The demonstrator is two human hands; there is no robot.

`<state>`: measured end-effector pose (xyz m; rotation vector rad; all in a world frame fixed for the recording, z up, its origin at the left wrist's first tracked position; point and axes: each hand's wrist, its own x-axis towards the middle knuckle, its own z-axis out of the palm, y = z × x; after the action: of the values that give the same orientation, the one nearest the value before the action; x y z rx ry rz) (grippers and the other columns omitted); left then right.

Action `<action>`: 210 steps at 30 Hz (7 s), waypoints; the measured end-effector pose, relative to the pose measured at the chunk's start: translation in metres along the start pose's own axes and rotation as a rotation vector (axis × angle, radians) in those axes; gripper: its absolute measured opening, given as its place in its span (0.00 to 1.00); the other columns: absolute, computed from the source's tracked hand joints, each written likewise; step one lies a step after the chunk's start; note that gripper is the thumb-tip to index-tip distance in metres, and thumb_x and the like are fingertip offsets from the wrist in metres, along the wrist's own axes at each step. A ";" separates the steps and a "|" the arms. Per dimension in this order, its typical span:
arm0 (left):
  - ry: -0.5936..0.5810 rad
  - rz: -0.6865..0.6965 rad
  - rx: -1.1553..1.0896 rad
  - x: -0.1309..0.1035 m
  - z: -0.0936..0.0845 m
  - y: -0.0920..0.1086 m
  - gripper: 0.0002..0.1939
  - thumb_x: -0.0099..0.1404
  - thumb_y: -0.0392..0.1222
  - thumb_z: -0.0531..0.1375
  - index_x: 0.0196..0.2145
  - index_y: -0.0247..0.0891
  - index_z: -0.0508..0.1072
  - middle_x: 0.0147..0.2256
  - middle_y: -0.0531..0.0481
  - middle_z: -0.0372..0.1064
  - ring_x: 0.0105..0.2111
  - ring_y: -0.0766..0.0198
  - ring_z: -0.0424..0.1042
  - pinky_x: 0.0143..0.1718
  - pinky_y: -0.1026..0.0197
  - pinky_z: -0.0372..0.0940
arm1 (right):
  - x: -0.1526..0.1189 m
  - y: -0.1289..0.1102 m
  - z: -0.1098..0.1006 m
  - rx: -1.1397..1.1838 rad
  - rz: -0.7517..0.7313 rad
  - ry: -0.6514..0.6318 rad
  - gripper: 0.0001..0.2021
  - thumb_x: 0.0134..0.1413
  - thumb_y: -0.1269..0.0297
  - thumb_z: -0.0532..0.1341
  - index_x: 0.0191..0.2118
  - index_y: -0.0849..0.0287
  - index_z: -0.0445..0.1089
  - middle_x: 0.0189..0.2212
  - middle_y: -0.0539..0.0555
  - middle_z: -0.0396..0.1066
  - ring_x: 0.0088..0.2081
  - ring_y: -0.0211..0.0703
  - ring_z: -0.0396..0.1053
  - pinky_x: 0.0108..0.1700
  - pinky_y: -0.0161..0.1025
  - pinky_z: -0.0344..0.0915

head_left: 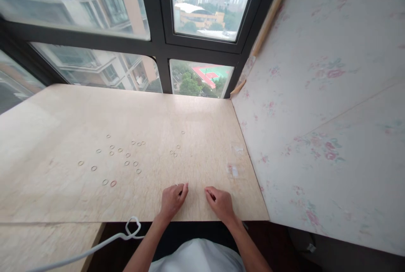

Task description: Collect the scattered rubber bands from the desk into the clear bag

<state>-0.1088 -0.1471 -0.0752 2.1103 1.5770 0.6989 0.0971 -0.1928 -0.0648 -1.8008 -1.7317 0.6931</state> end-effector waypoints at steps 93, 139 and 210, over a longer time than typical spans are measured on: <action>-0.345 0.061 -0.432 0.100 0.067 0.126 0.10 0.62 0.43 0.58 0.37 0.39 0.77 0.34 0.48 0.76 0.30 0.63 0.70 0.35 0.61 0.65 | 0.002 0.012 0.010 0.002 0.043 0.166 0.13 0.56 0.62 0.53 0.29 0.60 0.72 0.20 0.52 0.72 0.21 0.40 0.67 0.25 0.34 0.50; -0.189 -0.271 -0.145 -0.042 -0.065 -0.031 0.07 0.56 0.29 0.53 0.25 0.39 0.67 0.29 0.48 0.66 0.29 0.62 0.64 0.29 0.62 0.54 | 0.008 -0.143 0.068 0.493 -0.018 -0.643 0.13 0.44 0.61 0.68 0.30 0.57 0.62 0.16 0.39 0.54 0.20 0.31 0.51 0.22 0.30 0.48; -0.046 -0.630 0.178 -0.038 -0.083 -0.042 0.10 0.70 0.44 0.51 0.42 0.40 0.70 0.37 0.48 0.72 0.36 0.59 0.71 0.33 0.61 0.57 | 0.085 -0.118 0.083 0.385 -0.110 -0.835 0.09 0.52 0.67 0.59 0.40 0.61 0.71 0.14 0.43 0.67 0.13 0.29 0.59 0.17 0.25 0.55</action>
<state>-0.2005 -0.1695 -0.0403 1.5649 2.1786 0.2963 -0.0415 -0.1021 -0.0424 -1.1976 -1.9623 1.7657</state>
